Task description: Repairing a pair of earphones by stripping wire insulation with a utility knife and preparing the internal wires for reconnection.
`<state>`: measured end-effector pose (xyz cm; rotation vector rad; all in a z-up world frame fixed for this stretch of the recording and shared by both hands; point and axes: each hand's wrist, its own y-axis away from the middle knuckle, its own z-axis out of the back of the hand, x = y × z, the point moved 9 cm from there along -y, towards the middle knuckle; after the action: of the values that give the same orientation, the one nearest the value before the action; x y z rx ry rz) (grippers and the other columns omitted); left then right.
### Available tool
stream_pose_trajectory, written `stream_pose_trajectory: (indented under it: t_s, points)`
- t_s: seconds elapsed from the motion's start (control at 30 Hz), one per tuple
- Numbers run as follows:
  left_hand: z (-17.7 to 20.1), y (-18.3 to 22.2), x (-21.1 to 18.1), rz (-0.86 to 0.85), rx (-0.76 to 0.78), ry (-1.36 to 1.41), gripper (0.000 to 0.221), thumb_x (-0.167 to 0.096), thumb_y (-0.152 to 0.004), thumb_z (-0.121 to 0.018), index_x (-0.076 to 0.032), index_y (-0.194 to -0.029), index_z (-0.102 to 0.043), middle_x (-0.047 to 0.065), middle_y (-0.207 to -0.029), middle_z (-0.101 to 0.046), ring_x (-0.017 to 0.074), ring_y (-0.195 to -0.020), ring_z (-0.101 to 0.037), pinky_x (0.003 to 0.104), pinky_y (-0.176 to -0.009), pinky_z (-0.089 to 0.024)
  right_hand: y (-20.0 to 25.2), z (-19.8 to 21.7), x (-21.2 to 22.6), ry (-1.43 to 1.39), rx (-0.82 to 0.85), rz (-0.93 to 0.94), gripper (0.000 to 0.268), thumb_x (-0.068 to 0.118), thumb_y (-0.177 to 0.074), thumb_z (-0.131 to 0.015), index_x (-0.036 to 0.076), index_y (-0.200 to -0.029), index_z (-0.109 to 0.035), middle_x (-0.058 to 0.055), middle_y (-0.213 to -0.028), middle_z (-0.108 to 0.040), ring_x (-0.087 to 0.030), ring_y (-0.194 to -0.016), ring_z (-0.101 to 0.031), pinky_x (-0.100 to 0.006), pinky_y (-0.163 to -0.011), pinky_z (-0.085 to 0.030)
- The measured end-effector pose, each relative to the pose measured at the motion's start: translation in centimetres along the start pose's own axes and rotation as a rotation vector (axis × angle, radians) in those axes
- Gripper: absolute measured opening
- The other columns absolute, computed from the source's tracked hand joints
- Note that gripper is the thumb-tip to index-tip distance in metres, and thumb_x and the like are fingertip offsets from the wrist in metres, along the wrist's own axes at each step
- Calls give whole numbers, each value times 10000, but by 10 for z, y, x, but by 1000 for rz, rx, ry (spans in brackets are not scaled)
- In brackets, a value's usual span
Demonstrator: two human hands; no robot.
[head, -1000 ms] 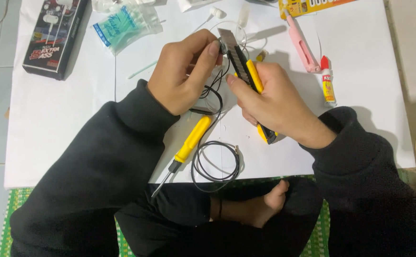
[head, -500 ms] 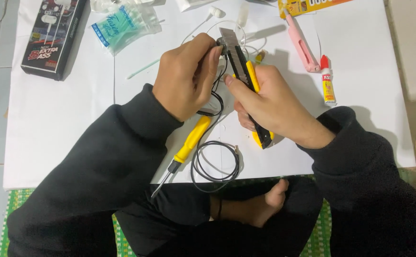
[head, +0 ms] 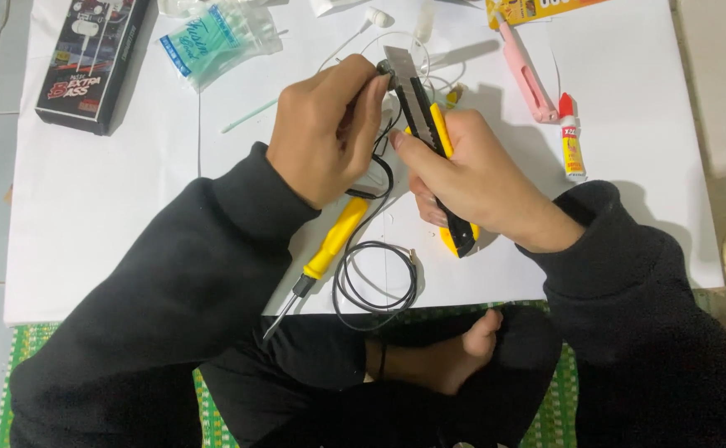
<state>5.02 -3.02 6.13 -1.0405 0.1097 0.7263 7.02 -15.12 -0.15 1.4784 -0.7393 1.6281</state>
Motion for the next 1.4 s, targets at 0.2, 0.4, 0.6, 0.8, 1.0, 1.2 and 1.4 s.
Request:
stream_pose_trajectory:
  t_s: [0.2, 0.4, 0.6, 0.8, 1.0, 1.2, 1.4]
  points:
    - [4, -2, 0, 77, -81, 17, 102, 39, -1041, -589, 61, -944, -609, 80, -668, -535, 149, -506, -375, 280, -480, -336, 1, -1, 1, 6, -20, 4, 304, 85, -1009, -549, 37, -710, -529, -40, -472, -502, -112, -318, -426, -271, -288, -390]
    - [12, -1, 3, 128, -169, -23, 102, 21, -1047, -565, 64, -972, -620, 67, -648, -515, 147, -512, -377, 285, -480, -339, 1, -7, -2, -75, -10, -7, 231, 74, -1009, -546, 27, -788, -499, -43, -498, -494, -108, -320, -401, -274, -279, -365]
    - [10, -3, 3, 75, -112, 6, 96, 39, -1043, -578, 67, -961, -621, 71, -654, -508, 148, -510, -365, 285, -486, -340, 2, -8, 0, -70, 9, -2, 175, 58, -1004, -530, 33, -832, -516, -29, -473, -484, -104, -303, -385, -278, -262, -358]
    - [6, -3, 4, 23, -37, 15, 99, 45, -1042, -586, 74, -954, -619, 84, -659, -532, 159, -504, -369, 293, -486, -330, 1, -6, -2, -58, 24, 1, 215, 70, -1012, -530, 48, -802, -486, -36, -487, -484, -107, -306, -389, -276, -265, -353]
    - [3, -2, 0, 25, 51, 42, 128, 56, -1017, -607, 62, -890, -589, 102, -638, -523, 199, -504, -392, 339, -498, -347, 1, -3, -6, -79, -2, -42, 274, 94, -1015, -546, 38, -750, -506, -40, -468, -477, -110, -305, -385, -279, -266, -341]
    - [-1, -3, 2, -40, 160, 54, 127, 108, -994, -622, 76, -879, -579, 109, -638, -509, 203, -466, -371, 335, -469, -344, 2, -3, -5, -23, 7, -61, 312, 84, -1012, -531, 39, -705, -496, -43, -436, -467, -124, -293, -381, -294, -262, -350]
    - [-4, -4, 5, -57, 240, 88, 145, 114, -1002, -596, 72, -869, -553, 130, -660, -526, 220, -471, -379, 349, -488, -364, 1, -2, -6, 4, 18, -44, 267, 60, -1023, -542, 45, -765, -474, -43, -452, -479, -121, -294, -391, -287, -255, -353]
